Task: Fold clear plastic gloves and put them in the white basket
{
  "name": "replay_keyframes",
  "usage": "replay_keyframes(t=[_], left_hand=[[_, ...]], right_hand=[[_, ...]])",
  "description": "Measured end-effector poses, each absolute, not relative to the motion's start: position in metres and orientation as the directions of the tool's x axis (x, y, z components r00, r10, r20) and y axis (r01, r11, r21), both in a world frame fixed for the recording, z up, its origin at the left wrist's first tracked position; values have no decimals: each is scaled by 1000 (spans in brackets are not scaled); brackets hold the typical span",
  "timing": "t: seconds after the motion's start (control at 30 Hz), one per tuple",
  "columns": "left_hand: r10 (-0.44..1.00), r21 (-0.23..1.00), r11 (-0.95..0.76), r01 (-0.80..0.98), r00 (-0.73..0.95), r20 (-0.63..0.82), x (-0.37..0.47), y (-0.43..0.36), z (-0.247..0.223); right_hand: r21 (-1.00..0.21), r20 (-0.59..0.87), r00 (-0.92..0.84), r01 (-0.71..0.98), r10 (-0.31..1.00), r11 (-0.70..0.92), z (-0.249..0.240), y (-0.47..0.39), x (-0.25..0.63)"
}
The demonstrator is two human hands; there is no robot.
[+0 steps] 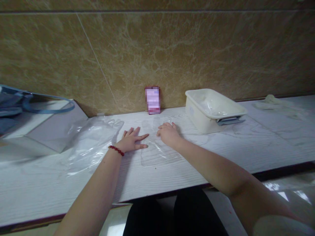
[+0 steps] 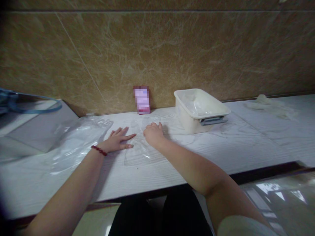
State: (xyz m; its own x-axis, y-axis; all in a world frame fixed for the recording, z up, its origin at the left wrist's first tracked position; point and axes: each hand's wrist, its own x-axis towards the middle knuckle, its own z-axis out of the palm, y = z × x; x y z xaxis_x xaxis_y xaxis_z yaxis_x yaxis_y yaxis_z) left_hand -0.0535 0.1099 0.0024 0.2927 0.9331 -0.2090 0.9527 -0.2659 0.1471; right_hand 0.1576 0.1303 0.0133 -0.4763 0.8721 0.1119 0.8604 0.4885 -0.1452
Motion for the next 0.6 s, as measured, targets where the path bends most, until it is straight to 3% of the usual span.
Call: replay_keyframes(t=[0.33,0.5,0.6], left_hand=[[928,122,-277,953,299,-225,-57,110,1],[935,163,-300,940,323,-143,-61,110,-2],[947,191,-301,934,316,-54,-63,112,-4]], right_hand=[[-119,-43,-413,906,910,406,21,143,163],[-192,92,-416,884,904,427,25,153,178],[-208,190,-283,924,940,320,31,171,204]])
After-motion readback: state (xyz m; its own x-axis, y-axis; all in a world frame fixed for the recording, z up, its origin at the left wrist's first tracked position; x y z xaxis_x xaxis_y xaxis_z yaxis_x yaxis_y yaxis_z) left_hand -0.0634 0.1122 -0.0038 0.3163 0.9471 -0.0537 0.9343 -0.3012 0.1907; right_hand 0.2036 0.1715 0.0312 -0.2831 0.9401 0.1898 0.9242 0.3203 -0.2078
